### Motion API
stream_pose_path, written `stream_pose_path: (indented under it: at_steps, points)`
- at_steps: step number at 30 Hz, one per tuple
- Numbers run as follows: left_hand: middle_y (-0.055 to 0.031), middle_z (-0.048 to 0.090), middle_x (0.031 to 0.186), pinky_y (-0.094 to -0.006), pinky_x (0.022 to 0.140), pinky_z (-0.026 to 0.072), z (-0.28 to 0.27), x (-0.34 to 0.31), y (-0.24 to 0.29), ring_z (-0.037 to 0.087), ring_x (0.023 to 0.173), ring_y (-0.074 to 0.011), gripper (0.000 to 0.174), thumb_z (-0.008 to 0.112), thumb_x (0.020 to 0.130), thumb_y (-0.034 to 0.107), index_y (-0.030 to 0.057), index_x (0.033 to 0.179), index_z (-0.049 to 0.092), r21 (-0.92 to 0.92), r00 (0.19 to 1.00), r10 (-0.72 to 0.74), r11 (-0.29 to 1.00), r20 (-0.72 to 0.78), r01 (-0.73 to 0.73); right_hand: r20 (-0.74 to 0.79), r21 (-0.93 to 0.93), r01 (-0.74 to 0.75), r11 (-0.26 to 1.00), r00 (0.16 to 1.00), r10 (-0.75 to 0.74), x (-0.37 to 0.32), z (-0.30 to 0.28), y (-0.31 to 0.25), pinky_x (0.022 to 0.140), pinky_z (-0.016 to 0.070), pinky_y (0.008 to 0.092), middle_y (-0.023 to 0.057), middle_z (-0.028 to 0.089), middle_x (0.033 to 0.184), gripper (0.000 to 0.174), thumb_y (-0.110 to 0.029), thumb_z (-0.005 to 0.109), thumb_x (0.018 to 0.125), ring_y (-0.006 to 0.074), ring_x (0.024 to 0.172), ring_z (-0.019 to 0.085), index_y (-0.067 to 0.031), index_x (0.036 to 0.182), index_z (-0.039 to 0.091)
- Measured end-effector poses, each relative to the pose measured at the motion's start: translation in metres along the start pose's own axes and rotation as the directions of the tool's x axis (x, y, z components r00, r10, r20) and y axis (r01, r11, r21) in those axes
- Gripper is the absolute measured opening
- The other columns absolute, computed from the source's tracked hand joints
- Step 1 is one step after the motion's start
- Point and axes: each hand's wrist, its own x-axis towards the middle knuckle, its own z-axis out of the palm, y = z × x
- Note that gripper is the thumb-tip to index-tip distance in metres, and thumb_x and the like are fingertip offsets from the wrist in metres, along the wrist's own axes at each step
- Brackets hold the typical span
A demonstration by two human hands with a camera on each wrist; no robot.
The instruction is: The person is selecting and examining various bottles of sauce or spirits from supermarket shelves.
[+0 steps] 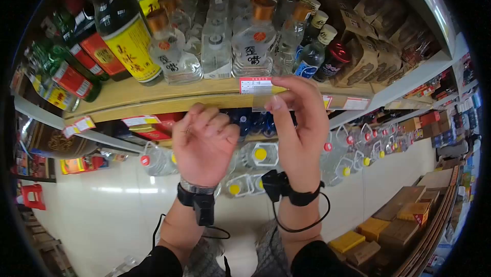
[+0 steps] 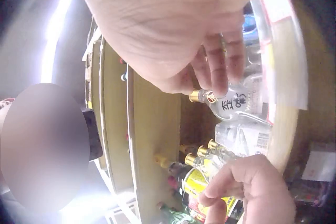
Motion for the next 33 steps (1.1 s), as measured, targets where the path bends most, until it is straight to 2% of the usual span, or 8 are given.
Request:
stream_pose_path:
  at_steps: [3,9,18,21,25,27,31,33]
  points:
    - [0.004,0.041,0.074,-0.028,0.069,0.0346,-0.022,0.016,0.006,0.041,0.07,-0.0112,0.009,0.049,0.096,0.019,0.0127,0.089,0.049,0.0,0.964,-0.007,1.0,0.265,0.007,-0.081,-0.023,0.068,0.997,0.994,-0.07,-0.003,0.018,0.018,0.069,0.0481,0.0212,0.0086,0.059,0.114,0.024,0.003,0.058,0.092,0.0084,0.076,0.06,0.0028,0.116,0.057]
    - [0.0025,0.042,0.071,-0.0281,0.065,0.0351,-0.004,0.022,0.004,0.04,0.065,-0.0114,0.012,0.047,0.097,0.017,0.0093,0.087,0.049,-0.177,0.945,-0.02,0.981,0.328,0.082,-0.143,0.029,0.25,0.968,0.959,-0.244,0.001,0.038,0.018,0.067,0.0477,0.0203,0.0092,0.062,0.115,0.03,0.0,0.063,0.091,0.0068,0.077,0.06,0.0018,0.12,0.055]
    - [0.0022,0.042,0.069,-0.0274,0.063,0.0353,-0.012,0.024,0.03,0.04,0.063,-0.0116,0.013,0.048,0.095,0.014,0.0087,0.083,0.048,-0.287,0.949,0.058,0.957,0.311,0.036,0.147,-0.183,0.352,0.918,0.933,-0.329,0.037,0.093,-0.034,0.065,0.0513,0.0239,0.0083,0.064,0.104,0.022,-0.005,0.062,0.093,0.011,0.081,0.063,0.0013,0.114,0.058]
    - [0.0022,0.042,0.068,-0.0276,0.062,0.0356,-0.014,0.026,0.03,0.04,0.063,-0.012,0.014,0.05,0.094,0.015,0.0091,0.082,0.048,-0.272,0.943,0.055,0.962,0.328,0.038,0.143,-0.249,0.4,0.882,0.916,-0.375,0.048,0.122,-0.051,0.07,0.0515,0.0316,0.0125,0.064,0.112,0.045,-0.017,0.071,0.089,0.0191,0.077,0.064,0.0007,0.128,0.058]
    - [0.0016,0.039,0.068,-0.0289,0.063,0.0364,-0.018,0.029,0.035,0.039,0.064,-0.0134,0.014,0.052,0.093,0.023,0.0095,0.09,0.052,-0.187,0.958,0.068,0.982,0.278,-0.015,0.188,-0.697,0.468,0.544,0.85,-0.491,0.059,0.131,-0.039,0.067,0.0474,0.0347,0.0182,0.06,0.089,0.041,-0.015,0.072,0.084,0.0264,0.073,0.06,0.0034,0.119,0.06]
    - [0.0013,0.039,0.068,-0.0295,0.065,0.0366,-0.014,0.027,0.035,0.04,0.065,-0.0141,0.014,0.052,0.093,0.024,0.0095,0.09,0.052,-0.071,0.979,0.096,0.994,0.18,-0.085,0.251,-0.675,0.652,0.346,0.643,-0.723,0.068,0.132,-0.026,0.067,0.0474,0.0353,0.0182,0.06,0.089,0.033,-0.013,0.071,0.085,0.0286,0.071,0.058,0.0036,0.111,0.058]
    - [-0.0005,0.052,0.08,-0.0317,0.079,0.0443,-0.024,0.032,0.031,0.051,0.081,-0.0161,0.012,0.056,0.093,0.019,0.0073,0.094,0.057,-0.13,0.956,0.104,0.989,0.276,-0.07,0.271,-0.539,0.612,0.579,0.776,-0.569,0.062,0.128,-0.049,0.067,0.0475,0.0347,0.0178,0.06,0.088,0.029,-0.013,0.068,0.088,0.0255,0.07,0.058,0.0017,0.109,0.054]
    - [-0.0019,0.055,0.09,-0.0346,0.088,0.0441,-0.015,0.027,0.028,0.053,0.093,-0.0183,0.016,0.057,0.092,0.021,0.007,0.1,0.057,-0.111,0.968,0.099,0.991,0.23,-0.075,0.178,-0.569,0.17,0.804,0.981,-0.082,0.048,0.131,-0.077,0.069,0.0493,0.0308,0.0125,0.061,0.09,0.029,-0.008,0.066,0.09,0.0182,0.073,0.06,0.0005,0.114,0.052]
